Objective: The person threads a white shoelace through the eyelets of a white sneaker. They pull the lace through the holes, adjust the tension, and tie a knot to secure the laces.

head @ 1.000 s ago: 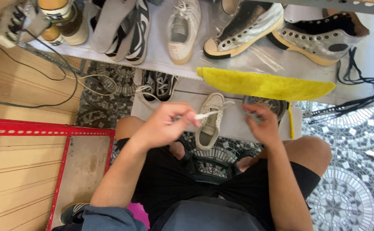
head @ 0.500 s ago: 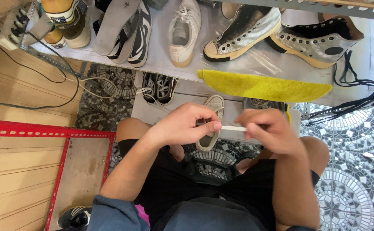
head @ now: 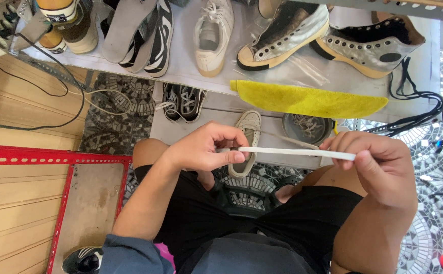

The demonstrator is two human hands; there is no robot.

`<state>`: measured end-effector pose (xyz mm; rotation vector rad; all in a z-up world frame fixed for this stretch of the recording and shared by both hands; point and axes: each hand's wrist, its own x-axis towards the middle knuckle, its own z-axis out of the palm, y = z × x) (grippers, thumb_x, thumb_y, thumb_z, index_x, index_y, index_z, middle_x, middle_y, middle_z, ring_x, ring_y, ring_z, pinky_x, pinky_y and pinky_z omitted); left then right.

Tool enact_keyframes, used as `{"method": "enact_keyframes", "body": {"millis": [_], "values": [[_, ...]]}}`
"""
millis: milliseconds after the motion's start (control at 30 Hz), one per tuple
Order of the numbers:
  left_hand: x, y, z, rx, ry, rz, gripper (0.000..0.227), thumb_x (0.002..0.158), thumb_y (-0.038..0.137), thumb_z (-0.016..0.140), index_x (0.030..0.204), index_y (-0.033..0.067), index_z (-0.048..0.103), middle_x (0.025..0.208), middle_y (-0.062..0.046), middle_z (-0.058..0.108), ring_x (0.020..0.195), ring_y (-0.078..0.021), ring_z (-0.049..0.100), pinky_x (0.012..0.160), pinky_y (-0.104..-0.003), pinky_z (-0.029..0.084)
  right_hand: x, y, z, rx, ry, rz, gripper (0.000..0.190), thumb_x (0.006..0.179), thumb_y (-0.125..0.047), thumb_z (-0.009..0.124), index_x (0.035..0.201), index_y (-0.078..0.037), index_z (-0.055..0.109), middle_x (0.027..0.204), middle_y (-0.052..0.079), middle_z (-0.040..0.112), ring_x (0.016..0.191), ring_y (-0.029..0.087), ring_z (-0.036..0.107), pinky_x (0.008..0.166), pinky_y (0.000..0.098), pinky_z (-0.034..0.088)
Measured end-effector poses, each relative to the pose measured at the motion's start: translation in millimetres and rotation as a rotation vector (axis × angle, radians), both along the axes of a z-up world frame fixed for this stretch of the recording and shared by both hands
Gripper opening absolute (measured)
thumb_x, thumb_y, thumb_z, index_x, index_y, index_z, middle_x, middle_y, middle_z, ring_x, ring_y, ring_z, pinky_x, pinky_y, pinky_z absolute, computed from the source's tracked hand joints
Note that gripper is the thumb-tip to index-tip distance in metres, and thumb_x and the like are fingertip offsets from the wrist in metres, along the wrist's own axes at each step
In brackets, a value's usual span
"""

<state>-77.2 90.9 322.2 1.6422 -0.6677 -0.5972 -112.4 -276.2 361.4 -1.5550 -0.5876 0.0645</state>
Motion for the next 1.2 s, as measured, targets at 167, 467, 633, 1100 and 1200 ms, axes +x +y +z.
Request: {"method": "enact_keyframes", "body": {"millis": [167, 467, 633, 1100, 1200], "values": [[5, 21, -1, 0.24, -0.099, 0.092, 0.042, 0.101, 0.03, 0.082, 0.142, 0.0262, 0.077, 0.08, 0.011, 0.056, 0.066, -0.0063, 0.042, 0.064, -0.025, 0.036, 5, -23, -20, 0.074, 0.029, -0.083, 0.04, 0.122, -0.036, 0.055, 0.093, -0.013, 0.07, 0.084, 0.003, 0.067, 0.081, 0.02, 0.066, 0.104, 0.0447, 0.066], [4, 102, 16, 0.396, -0.174, 0.309, 0.026, 0.108, 0.033, 0.071, 0.096, 0.0166, 0.086, 0.079, 0.005, 0.078, 0.068, -0.0077, 0.063, 0.067, -0.028, 0.047, 9, -129, -81, -0.006, 0.079, -0.245, 0.043, 0.137, -0.045, 0.045, 0.11, -0.018, 0.065, 0.1, -0.002, 0.063, 0.105, 0.017, 0.067, 0.102, 0.0338, 0.055], [-4, 146, 13, 0.222, -0.195, 0.425, 0.039, 0.115, 0.037, 0.062, 0.088, 0.0106, 0.072, 0.078, 0.003, 0.067, 0.075, -0.007, 0.06, 0.07, -0.025, 0.047, 2, -129, -87, 0.023, 0.102, -0.302, 0.044, 0.137, -0.038, 0.046, 0.102, -0.015, 0.059, 0.095, 0.001, 0.05, 0.099, 0.02, 0.054, 0.125, 0.0513, 0.064], [-8, 53, 52, -0.678, -0.247, 0.411, 0.046, 0.115, 0.04, 0.062, 0.081, 0.0086, 0.06, 0.067, -0.006, 0.057, 0.064, -0.0201, 0.055, 0.065, -0.033, 0.05, 38, -12, -171, -0.596, 0.619, -0.406, 0.037, 0.118, -0.038, 0.061, 0.125, -0.008, 0.082, 0.115, 0.019, 0.083, 0.11, 0.034, 0.076, 0.101, 0.0521, 0.054], [-12, 23, 76, -0.702, -0.259, 0.363, 0.045, 0.112, 0.033, 0.063, 0.077, 0.0049, 0.064, 0.062, -0.008, 0.059, 0.059, -0.0185, 0.054, 0.062, -0.032, 0.051, 34, 40, -140, -0.852, 0.669, -0.175, 0.064, 0.119, -0.051, 0.048, 0.136, 0.002, 0.079, 0.128, 0.035, 0.078, 0.12, 0.055, 0.071, 0.104, 0.0674, 0.049]]}}
